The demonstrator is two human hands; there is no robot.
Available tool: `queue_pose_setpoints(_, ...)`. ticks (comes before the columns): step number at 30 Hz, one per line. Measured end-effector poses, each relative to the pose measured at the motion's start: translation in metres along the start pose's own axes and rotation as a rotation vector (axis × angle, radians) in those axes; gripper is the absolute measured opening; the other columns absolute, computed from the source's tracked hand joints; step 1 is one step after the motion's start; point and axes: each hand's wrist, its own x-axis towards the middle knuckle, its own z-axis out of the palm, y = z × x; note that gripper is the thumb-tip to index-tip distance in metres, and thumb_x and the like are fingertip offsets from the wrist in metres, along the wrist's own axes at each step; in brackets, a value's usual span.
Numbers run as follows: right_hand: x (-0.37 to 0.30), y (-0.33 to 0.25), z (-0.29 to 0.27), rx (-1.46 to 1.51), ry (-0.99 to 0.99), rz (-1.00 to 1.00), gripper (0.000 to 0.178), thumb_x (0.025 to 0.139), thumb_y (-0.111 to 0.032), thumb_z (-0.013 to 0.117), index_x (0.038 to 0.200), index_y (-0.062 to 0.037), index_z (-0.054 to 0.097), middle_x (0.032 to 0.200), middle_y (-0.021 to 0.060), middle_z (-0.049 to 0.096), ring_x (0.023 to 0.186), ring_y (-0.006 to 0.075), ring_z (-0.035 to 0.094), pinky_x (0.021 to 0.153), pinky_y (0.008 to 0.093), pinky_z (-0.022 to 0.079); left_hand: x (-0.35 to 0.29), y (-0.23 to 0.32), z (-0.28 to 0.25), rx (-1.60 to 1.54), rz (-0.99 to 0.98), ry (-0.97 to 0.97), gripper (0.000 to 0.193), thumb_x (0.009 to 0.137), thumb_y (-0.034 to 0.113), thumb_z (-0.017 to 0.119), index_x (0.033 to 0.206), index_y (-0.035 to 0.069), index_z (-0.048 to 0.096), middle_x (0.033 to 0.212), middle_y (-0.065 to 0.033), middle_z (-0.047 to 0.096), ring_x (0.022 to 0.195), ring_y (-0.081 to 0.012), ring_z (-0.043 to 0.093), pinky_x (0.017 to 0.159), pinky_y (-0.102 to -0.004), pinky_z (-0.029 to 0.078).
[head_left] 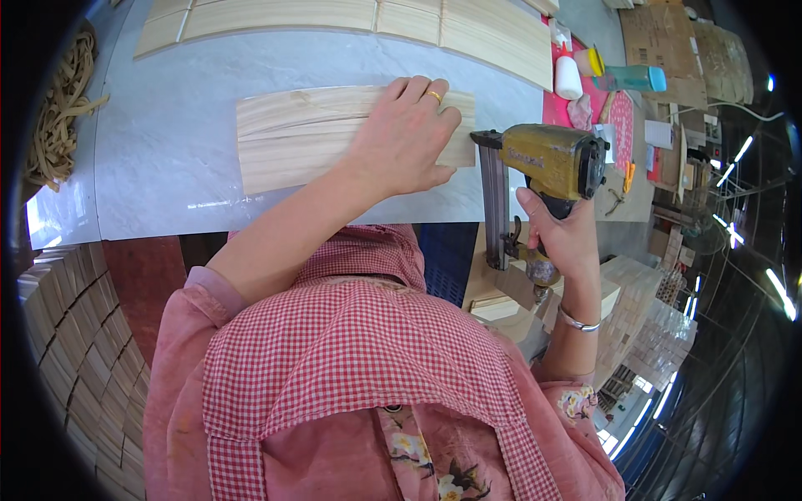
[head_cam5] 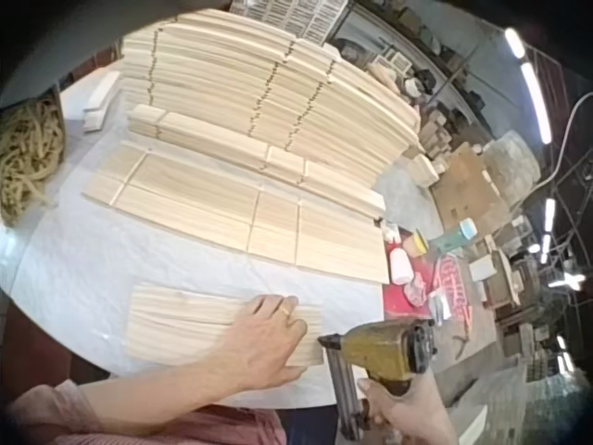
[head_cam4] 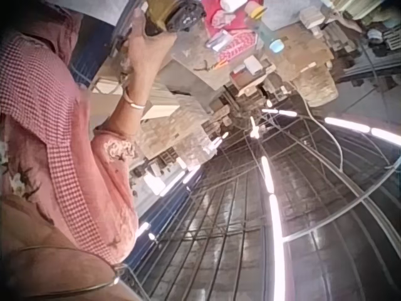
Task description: Assemble wooden boxes by applying glue to the edges and securing them with a pneumatic nail gun.
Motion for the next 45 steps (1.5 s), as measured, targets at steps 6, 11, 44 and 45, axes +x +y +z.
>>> queue_pose_setpoints(6, 0.020, -0.018, -0.006, -0.051, -0.027, -0.016, 0.021, 0.089, -0.015, 0.078, 0.090, 0.0027, 0.067, 0.059, 0.0017, 0.058, 0.044, 0.0090, 0.049, 0.042, 0.0233, 0.040, -0.001, 0.000, -0.002, -0.012, -0.007, -0.011, 0.048, 0.072, 0.040, 0.079, 0.102, 0.005, 0.065, 0.134, -0.0183, 0.055, 0.122, -0.0327, 0.049, 0.110, -0.0434, 0.035)
queue_pose_setpoints(11, 0.041, -0.027, -0.003, -0.055, -0.012, -0.052, 0.025, 0.088, -0.018, 0.079, 0.091, 0.0037, 0.068, 0.059, 0.0022, 0.058, 0.044, 0.0093, 0.049, 0.042, 0.0233, 0.040, -0.001, -0.001, 0.001, -0.006, 0.018, 0.048, 0.047, 0.071, 0.038, 0.080, 0.100, 0.004, 0.067, 0.129, -0.0189, 0.056, 0.116, -0.0321, 0.050, 0.106, -0.0416, 0.036)
queue_pose_setpoints(44, -0.027, 0.014, -0.010, -0.051, -0.036, -0.090, 0.019, 0.087, -0.013, 0.079, 0.086, 0.0017, 0.067, 0.056, 0.0012, 0.057, 0.043, 0.0084, 0.046, 0.041, 0.0239, 0.037, -0.075, -0.048, -0.065, 0.086, -0.189, -0.040, 0.088, 0.057, 0.022, 0.085, 0.138, 0.004, 0.054, 0.132, -0.0144, 0.057, 0.116, -0.0320, 0.053, 0.106, -0.0403, 0.044)
queue_pose_setpoints(45, -0.029, 0.015, -0.008, -0.054, -0.043, -0.093, 0.019, 0.087, -0.013, 0.079, 0.086, 0.0017, 0.067, 0.056, 0.0012, 0.057, 0.043, 0.0086, 0.047, 0.041, 0.0238, 0.037, -0.071, -0.047, -0.061, 0.072, -0.177, -0.021, 0.086, 0.056, 0.024, 0.085, 0.134, 0.004, 0.055, 0.129, -0.0144, 0.058, 0.113, -0.0316, 0.054, 0.104, -0.0396, 0.045)
